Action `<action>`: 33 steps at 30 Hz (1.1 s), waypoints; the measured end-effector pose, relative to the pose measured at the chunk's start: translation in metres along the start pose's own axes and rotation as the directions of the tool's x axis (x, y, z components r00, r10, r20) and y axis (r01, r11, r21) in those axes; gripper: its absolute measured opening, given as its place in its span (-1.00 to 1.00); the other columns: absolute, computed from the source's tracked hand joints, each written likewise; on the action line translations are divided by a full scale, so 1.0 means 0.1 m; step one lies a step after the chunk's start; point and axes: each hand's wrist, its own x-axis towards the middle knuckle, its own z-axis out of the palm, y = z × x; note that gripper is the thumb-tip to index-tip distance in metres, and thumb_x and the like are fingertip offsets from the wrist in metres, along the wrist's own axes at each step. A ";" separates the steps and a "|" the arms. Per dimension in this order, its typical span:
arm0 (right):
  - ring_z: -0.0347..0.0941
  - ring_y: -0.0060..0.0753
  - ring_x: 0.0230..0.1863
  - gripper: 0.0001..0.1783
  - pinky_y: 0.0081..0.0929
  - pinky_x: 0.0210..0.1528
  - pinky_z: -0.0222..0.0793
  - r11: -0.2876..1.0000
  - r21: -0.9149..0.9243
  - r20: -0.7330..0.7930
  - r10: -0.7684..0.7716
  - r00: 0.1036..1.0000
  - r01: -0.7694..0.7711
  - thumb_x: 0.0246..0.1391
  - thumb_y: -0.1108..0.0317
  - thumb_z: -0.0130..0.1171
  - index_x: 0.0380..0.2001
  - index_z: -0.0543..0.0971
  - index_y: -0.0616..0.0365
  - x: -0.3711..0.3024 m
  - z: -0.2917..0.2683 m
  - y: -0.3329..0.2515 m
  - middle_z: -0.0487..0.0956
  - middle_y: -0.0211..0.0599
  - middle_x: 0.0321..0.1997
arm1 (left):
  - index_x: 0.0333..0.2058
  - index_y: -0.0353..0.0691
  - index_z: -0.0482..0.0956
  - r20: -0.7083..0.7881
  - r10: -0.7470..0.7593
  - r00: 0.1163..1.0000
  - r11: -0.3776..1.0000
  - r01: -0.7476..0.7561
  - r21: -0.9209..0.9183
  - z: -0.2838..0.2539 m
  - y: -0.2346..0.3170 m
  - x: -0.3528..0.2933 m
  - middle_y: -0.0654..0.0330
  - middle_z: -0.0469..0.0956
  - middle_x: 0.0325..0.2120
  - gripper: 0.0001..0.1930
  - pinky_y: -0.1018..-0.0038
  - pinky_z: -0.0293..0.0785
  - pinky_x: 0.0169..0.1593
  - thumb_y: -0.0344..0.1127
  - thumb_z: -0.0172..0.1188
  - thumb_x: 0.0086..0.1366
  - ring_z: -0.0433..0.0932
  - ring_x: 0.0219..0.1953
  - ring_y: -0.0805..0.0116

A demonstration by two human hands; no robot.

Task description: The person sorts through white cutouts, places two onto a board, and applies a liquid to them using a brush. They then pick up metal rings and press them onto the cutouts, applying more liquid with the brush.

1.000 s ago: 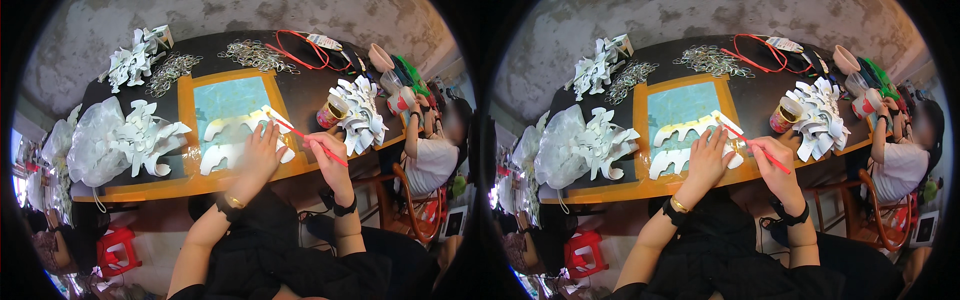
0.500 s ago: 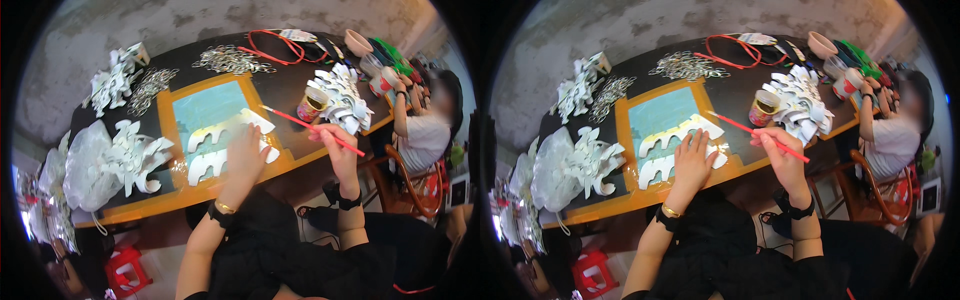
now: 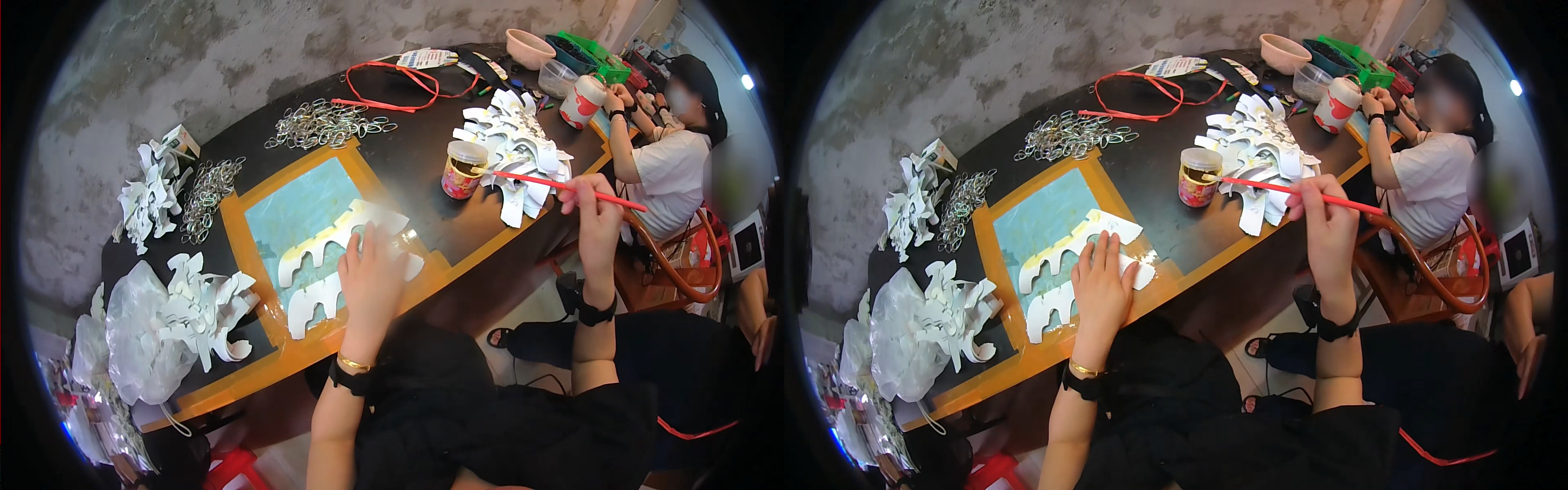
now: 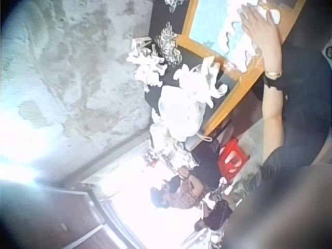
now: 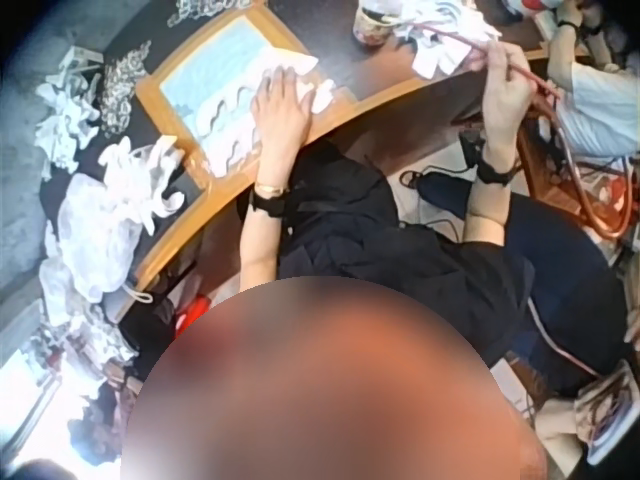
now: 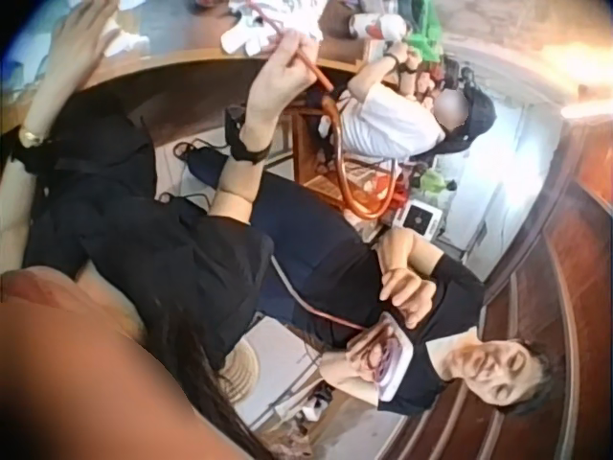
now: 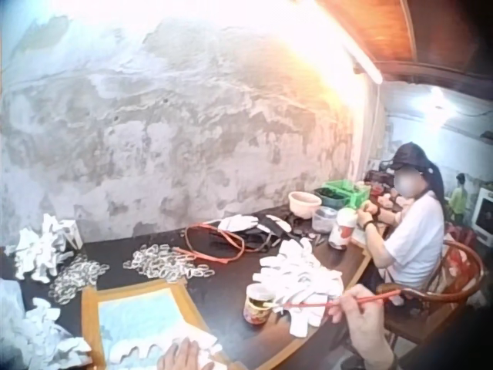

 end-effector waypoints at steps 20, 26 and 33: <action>0.43 -0.66 -0.51 -0.66 -0.69 -0.40 0.35 0.967 0.220 -0.078 0.146 0.986 -0.126 0.46 0.22 -0.08 -0.29 0.53 0.24 0.12 0.01 0.52 0.56 -0.35 -0.47 | 0.23 -0.20 0.43 -0.017 0.010 1.000 1.000 -0.010 0.002 -0.01 0.00 0.00 0.11 0.40 0.26 -0.45 0.14 0.23 0.23 -0.05 0.17 0.35 0.33 0.24 -0.01; 0.44 -0.61 -0.49 -0.69 -0.64 -0.39 0.41 0.751 0.596 -0.040 0.383 0.923 -0.286 0.44 0.19 -0.02 -0.26 0.53 0.20 -0.03 -0.04 0.90 0.56 -0.32 -0.46 | 0.24 -0.20 0.42 0.001 0.007 1.000 1.000 -0.007 -0.001 0.00 -0.01 0.01 0.11 0.40 0.26 -0.44 0.13 0.22 0.23 -0.06 0.17 0.35 0.32 0.25 -0.01; 0.53 -0.54 -0.25 -0.71 -0.52 -0.12 0.52 0.261 0.841 0.265 0.564 0.782 -0.473 0.38 0.22 0.07 -0.08 0.52 0.25 -0.32 0.04 1.18 0.58 -0.29 -0.26 | 0.18 -0.19 0.48 -0.040 0.022 0.999 0.999 -0.020 0.045 0.01 0.00 0.01 0.11 0.43 0.23 -0.45 0.13 0.28 0.21 -0.05 0.21 0.28 0.38 0.22 0.01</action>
